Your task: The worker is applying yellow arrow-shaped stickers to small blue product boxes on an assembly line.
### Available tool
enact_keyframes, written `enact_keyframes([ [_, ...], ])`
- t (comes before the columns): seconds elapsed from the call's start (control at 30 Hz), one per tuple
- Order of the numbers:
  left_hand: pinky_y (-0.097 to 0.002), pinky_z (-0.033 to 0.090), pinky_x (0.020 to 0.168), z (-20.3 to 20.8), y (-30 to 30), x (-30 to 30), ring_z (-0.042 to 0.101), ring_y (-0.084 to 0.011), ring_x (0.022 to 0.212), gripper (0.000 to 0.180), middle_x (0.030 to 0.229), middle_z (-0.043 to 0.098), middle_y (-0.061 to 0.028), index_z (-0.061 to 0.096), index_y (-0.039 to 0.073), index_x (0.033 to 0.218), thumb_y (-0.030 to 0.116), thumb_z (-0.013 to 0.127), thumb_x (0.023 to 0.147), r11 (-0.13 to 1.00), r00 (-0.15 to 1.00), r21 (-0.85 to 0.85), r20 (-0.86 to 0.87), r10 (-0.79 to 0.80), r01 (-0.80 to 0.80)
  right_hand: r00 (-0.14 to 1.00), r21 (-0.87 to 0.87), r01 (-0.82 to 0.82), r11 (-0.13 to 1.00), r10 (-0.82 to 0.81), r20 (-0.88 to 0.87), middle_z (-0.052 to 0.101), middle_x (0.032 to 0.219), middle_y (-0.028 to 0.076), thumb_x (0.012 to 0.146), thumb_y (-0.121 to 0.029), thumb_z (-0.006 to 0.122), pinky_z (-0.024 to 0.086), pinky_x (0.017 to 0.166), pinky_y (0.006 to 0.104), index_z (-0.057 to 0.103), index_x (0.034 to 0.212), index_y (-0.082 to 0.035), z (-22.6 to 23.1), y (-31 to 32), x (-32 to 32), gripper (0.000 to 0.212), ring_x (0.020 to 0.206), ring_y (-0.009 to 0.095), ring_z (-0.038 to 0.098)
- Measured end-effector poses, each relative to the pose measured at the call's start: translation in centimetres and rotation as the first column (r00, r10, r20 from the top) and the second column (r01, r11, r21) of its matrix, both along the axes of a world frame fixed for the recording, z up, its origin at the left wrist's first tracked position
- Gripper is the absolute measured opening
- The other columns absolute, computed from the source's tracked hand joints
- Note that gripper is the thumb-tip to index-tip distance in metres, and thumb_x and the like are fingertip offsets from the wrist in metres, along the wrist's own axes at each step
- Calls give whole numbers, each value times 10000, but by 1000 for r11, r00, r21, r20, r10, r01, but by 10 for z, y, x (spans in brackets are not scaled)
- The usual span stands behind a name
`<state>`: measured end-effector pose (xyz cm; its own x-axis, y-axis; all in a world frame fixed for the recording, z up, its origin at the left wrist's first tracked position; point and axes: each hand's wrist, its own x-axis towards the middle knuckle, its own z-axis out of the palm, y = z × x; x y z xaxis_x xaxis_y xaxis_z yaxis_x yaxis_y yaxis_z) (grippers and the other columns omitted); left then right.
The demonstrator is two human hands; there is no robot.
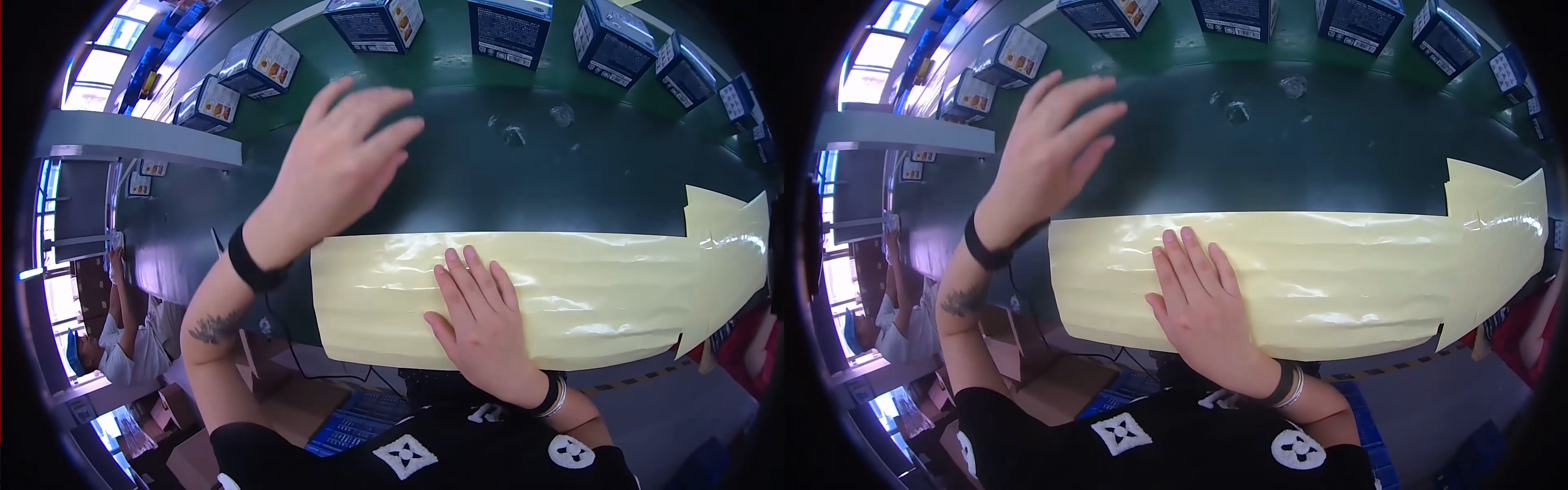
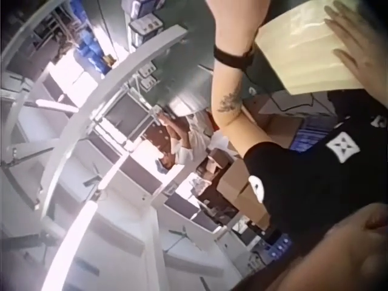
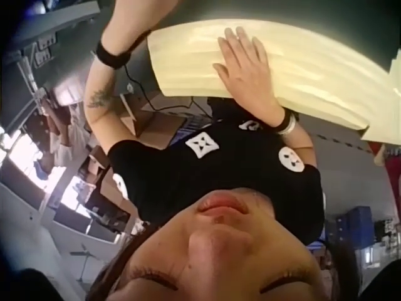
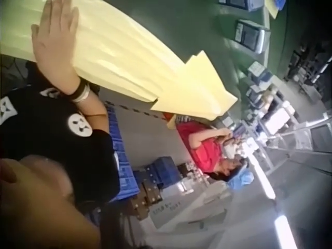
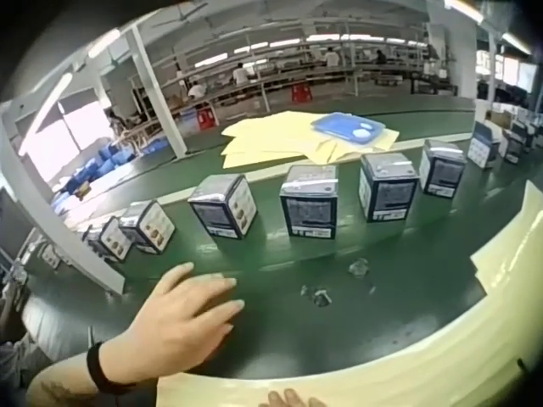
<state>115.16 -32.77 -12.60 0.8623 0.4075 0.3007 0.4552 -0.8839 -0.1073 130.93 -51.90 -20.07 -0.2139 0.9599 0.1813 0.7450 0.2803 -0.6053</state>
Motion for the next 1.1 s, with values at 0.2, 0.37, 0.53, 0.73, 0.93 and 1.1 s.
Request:
enact_keyframes([
  [0.2,-451,435,1031,-10,-116,-44,589,-295,1148,291,1180,632,-140,657,-6,1045,113,710,784,856,981,-488,-166,98,-168,1000,22,-4,1000,4,-9,526,1338,183,858,-232,662,304,1077,474,558,1242,32,-2,-5,-1,477,1312,331,439],
  [0.37,-429,491,978,-40,-131,-58,608,-302,1138,281,1171,647,-137,672,-4,1035,82,720,772,853,976,-485,-7,217,-193,1000,60,14,998,-13,-20,562,1297,176,846,-218,678,320,1062,468,585,1204,28,-7,-6,-2,445,1284,327,471],
  [0.53,-411,537,915,-52,-135,-56,640,-306,1085,299,1096,677,-118,680,6,1019,19,745,728,926,982,-346,56,178,-149,999,73,21,997,-19,-36,571,1283,176,838,-211,684,332,1052,466,594,1187,28,-10,-5,1,433,1269,328,484],
  [0.73,-412,545,897,-50,-139,-60,641,-295,1081,262,1062,683,-121,686,-8,999,27,721,743,960,994,-261,18,108,-99,999,64,17,998,-14,-42,561,1292,181,838,-209,681,333,1054,470,592,1186,31,-9,-2,3,432,1272,333,478],
  [0.93,-410,539,879,-51,-140,-55,649,-297,1051,193,1023,688,-115,677,5,933,11,712,744,915,969,-369,111,219,-165,999,52,7,999,-5,-36,546,1309,184,843,-215,674,326,1062,474,590,1191,33,-9,0,3,435,1282,335,465],
  [1.1,-432,506,911,-37,-138,-53,636,-308,1044,130,1032,676,-109,661,24,873,36,719,757,790,940,-573,96,328,-217,1000,52,1,999,1,-30,541,1317,182,846,-222,671,323,1067,474,581,1204,31,-9,-1,4,448,1289,333,458],
])
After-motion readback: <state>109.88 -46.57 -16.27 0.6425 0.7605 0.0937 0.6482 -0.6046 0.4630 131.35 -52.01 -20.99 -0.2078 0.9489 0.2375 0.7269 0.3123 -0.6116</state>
